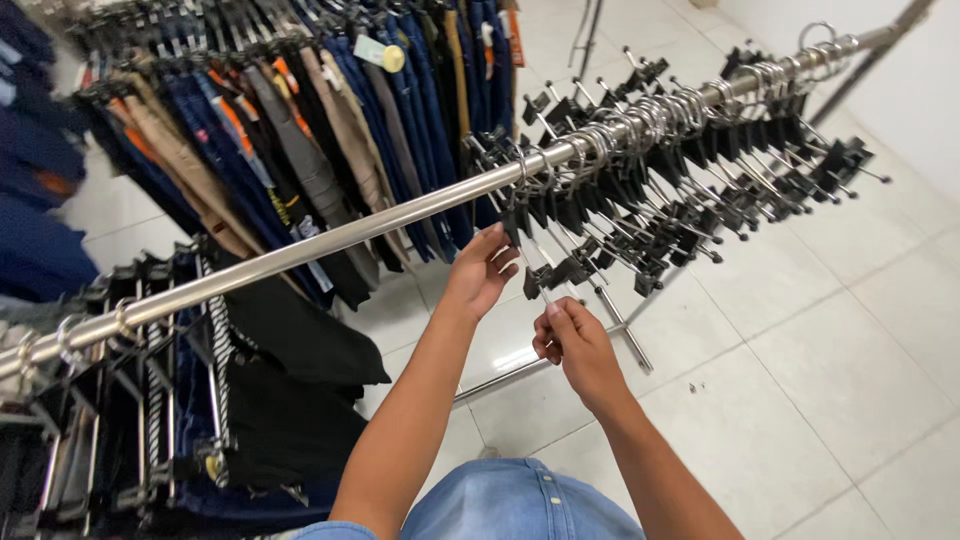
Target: The person takes pairs of pants from a shopping cart, attaches them to clip-style hangers, and hangs them onto a metal clothing rack.
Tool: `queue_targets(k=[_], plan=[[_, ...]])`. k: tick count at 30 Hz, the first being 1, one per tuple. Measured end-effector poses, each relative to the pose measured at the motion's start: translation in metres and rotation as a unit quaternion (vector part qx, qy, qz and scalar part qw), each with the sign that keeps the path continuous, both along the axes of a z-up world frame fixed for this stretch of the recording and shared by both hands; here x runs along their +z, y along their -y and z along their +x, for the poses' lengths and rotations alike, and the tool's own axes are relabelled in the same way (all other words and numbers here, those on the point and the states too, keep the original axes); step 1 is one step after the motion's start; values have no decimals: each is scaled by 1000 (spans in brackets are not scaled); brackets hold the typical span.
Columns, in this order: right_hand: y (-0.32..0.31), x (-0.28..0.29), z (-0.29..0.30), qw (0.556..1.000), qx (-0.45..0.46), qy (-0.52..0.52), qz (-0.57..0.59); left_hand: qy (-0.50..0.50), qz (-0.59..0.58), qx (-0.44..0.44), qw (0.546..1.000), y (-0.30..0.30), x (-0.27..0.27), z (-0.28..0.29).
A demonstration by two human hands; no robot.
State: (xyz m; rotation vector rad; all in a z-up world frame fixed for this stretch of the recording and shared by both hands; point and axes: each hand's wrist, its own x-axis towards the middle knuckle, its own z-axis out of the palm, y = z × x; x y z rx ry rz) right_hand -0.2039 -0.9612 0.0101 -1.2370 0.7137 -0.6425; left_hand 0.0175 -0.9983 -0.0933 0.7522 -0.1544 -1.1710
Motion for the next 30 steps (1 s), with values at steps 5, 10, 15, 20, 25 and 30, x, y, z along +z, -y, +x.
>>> queue_targets(k=[5,10,15,20,25,30], plan=[[6,13,-5,998,53,14,-10,-21,-44,13,999,1,-9,4],[12,24,-15,996,81,16,-11,-61,-102,28,993,-9,-8,0],[12,36,-17,989,125,51,-55,-47,-163,36,985,-29,36,-20],[13,30,-18,991,105,68,-39,-58,-137,52,987,-28,5,-8],[11,44,-22,983,60,55,-162,-44,-100,54,992,-34,15,-9],[20,35,-23,968,54,25,-243,-34,-172,75,982,-44,13,-6]])
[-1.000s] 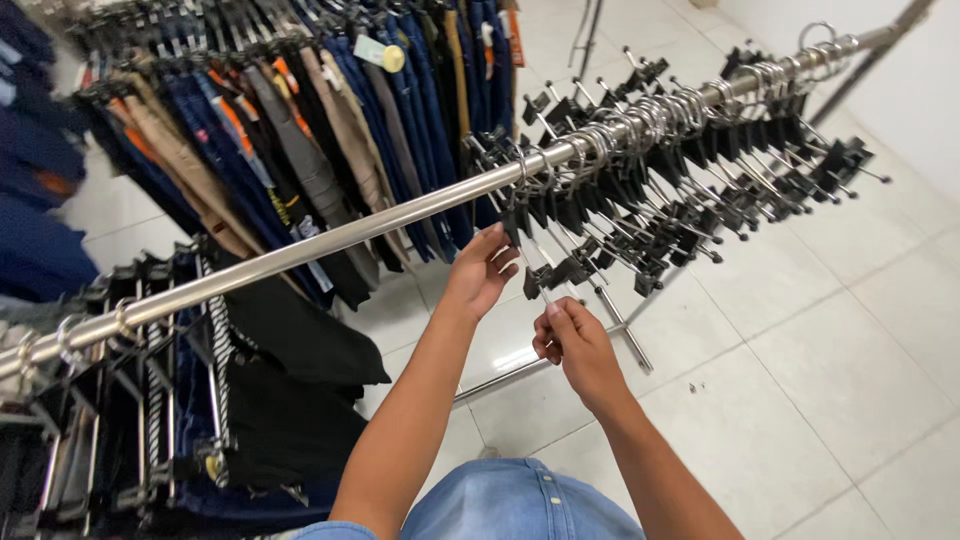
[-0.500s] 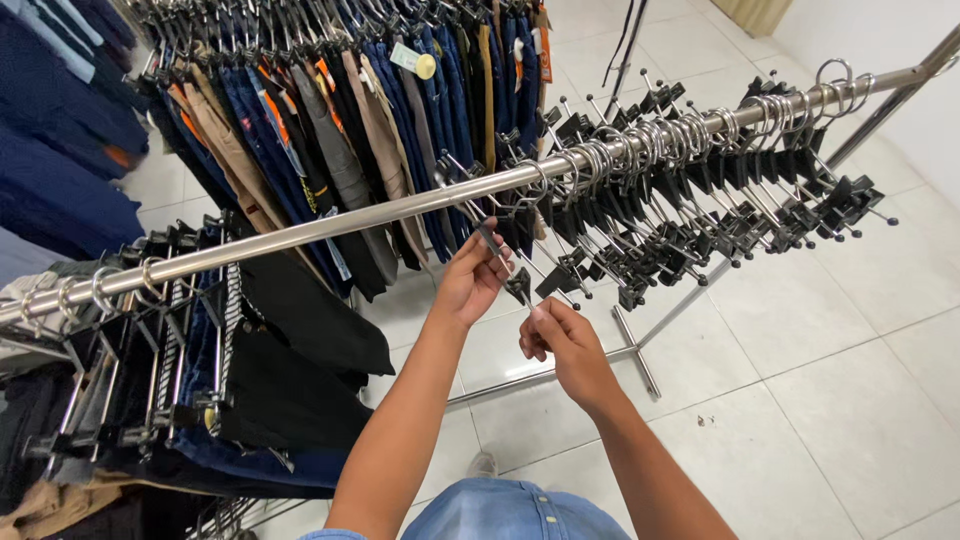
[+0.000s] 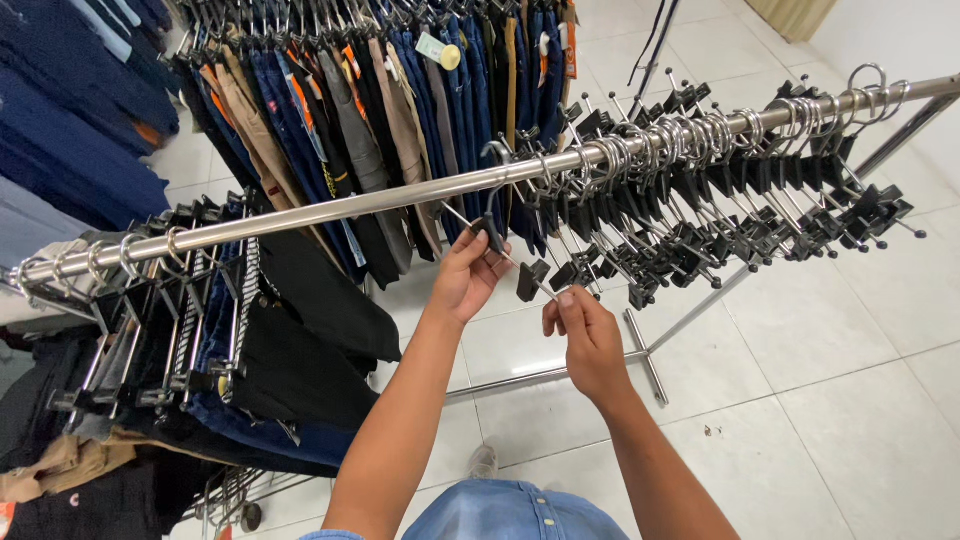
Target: The person takes pairs of pants from a shopping cart, attaches them to clip-style hangers, and hangs them onto a metal clothing rack.
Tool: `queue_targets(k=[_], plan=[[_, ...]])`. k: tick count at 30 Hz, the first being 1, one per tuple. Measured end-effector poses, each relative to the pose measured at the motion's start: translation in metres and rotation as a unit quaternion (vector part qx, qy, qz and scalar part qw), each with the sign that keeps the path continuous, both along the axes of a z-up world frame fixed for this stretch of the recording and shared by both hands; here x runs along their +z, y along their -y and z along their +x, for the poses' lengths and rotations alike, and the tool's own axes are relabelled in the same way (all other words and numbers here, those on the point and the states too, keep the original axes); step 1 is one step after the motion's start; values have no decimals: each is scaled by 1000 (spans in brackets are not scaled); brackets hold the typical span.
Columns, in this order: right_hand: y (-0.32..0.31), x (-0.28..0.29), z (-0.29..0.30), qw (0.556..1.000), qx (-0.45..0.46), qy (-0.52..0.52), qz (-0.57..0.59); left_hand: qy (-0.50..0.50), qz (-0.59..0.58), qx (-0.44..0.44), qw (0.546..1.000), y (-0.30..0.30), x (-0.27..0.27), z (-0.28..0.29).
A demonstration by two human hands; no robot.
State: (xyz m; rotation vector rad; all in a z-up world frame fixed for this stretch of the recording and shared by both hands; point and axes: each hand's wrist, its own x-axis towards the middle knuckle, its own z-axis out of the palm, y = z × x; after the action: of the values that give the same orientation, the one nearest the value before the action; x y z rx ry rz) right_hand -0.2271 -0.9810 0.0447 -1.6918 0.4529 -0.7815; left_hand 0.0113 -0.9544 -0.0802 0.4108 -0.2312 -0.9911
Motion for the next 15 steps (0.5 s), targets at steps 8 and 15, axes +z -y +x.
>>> queue_targets(k=[8,15], plan=[[14,-15,-6,989,17,-25,142,70,-25,72,995,-41,23,-17],[1,-12,-25,984,25,-167,-54,99,54,151,982,-86,-16,-66]])
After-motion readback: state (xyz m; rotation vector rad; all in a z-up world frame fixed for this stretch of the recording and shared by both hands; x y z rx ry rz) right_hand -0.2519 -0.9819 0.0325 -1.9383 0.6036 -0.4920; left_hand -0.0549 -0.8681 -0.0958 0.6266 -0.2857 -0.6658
